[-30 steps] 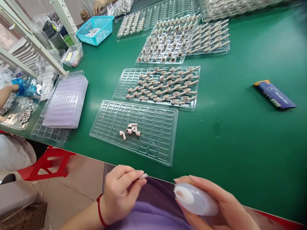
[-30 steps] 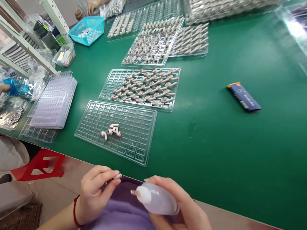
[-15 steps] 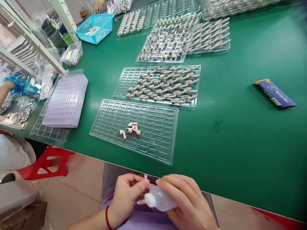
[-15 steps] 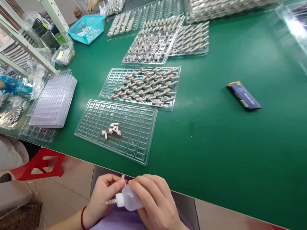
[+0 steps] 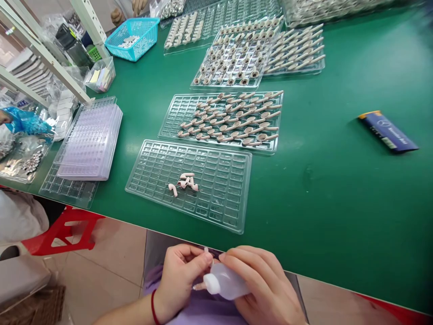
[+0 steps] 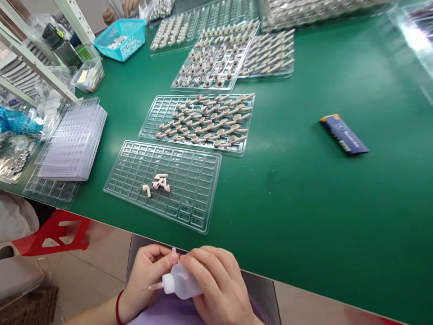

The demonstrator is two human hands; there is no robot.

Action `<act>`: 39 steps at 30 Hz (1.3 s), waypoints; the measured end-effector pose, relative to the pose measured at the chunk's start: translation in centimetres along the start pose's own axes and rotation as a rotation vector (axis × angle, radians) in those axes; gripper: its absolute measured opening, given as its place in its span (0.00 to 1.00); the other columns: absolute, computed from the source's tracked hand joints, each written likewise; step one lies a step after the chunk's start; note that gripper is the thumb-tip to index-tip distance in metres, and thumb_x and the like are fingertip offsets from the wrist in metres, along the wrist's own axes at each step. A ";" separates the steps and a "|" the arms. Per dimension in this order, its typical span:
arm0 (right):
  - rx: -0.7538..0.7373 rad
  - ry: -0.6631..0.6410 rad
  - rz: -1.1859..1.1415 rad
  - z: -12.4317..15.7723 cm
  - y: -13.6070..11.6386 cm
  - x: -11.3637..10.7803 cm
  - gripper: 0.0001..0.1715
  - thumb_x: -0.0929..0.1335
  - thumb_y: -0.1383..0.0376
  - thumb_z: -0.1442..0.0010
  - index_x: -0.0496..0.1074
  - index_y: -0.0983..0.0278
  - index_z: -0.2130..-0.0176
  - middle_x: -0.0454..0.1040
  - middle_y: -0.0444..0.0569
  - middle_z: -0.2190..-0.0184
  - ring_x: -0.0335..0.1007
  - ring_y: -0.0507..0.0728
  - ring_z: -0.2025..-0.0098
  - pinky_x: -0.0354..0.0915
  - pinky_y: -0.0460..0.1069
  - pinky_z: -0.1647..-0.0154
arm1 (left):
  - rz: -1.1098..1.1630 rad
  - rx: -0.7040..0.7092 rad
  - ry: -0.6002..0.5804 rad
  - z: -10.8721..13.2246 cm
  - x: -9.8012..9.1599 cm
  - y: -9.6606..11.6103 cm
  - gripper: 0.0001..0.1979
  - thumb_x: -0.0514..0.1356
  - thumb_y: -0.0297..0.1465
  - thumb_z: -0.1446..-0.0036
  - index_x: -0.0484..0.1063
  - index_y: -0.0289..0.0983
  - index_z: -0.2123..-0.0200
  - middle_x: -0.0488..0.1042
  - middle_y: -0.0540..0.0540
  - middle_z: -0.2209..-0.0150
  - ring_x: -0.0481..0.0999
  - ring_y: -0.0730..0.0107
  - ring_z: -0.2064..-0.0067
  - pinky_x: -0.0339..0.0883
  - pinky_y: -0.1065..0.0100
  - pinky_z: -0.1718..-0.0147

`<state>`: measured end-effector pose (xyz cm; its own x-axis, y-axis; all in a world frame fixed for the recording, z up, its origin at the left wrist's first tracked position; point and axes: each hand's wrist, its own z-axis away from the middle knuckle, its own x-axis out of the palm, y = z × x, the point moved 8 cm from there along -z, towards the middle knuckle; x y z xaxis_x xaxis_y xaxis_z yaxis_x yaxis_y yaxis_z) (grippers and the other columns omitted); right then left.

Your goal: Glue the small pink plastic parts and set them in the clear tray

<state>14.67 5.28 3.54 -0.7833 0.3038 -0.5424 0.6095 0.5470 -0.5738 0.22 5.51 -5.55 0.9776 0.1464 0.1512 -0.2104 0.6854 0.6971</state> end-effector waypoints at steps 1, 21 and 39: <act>-0.002 -0.005 -0.002 0.0 0.0 0.0 0.19 0.62 0.81 0.44 0.71 0.63 0.59 0.76 0.49 0.67 0.70 0.55 0.64 0.68 0.50 0.63 | 0.019 0.004 -0.003 0.0 0.0 0.0 0.20 0.76 0.43 0.65 0.78 0.32 0.80 0.74 0.47 0.81 0.67 0.76 0.79 0.59 0.73 0.80; 0.131 -0.028 -0.196 0.2 1.7 -1.2 0.17 0.68 0.74 0.41 0.69 0.60 0.53 0.73 0.49 0.66 0.73 0.54 0.67 0.72 0.48 0.70 | -0.308 0.344 -0.119 1.5 -0.3 3.7 0.11 0.74 0.38 0.56 0.83 0.36 0.72 0.78 0.43 0.74 0.75 0.69 0.71 0.71 0.70 0.71; 0.686 0.167 -0.218 2.9 8.3 -4.1 0.17 0.75 0.57 0.47 0.73 0.58 0.59 0.77 0.47 0.66 0.75 0.54 0.70 0.73 0.45 0.73 | -0.863 1.036 -0.125 4.6 1.8 11.0 0.05 0.68 0.31 0.45 0.83 0.36 0.68 0.77 0.45 0.75 0.74 0.73 0.76 0.70 0.74 0.77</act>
<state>23.33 6.32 -0.79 -0.8701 0.3888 -0.3030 0.3346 0.0146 -0.9422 -0.31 10.01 5.65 0.8024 -0.1569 -0.5757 0.5065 -0.3310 0.7962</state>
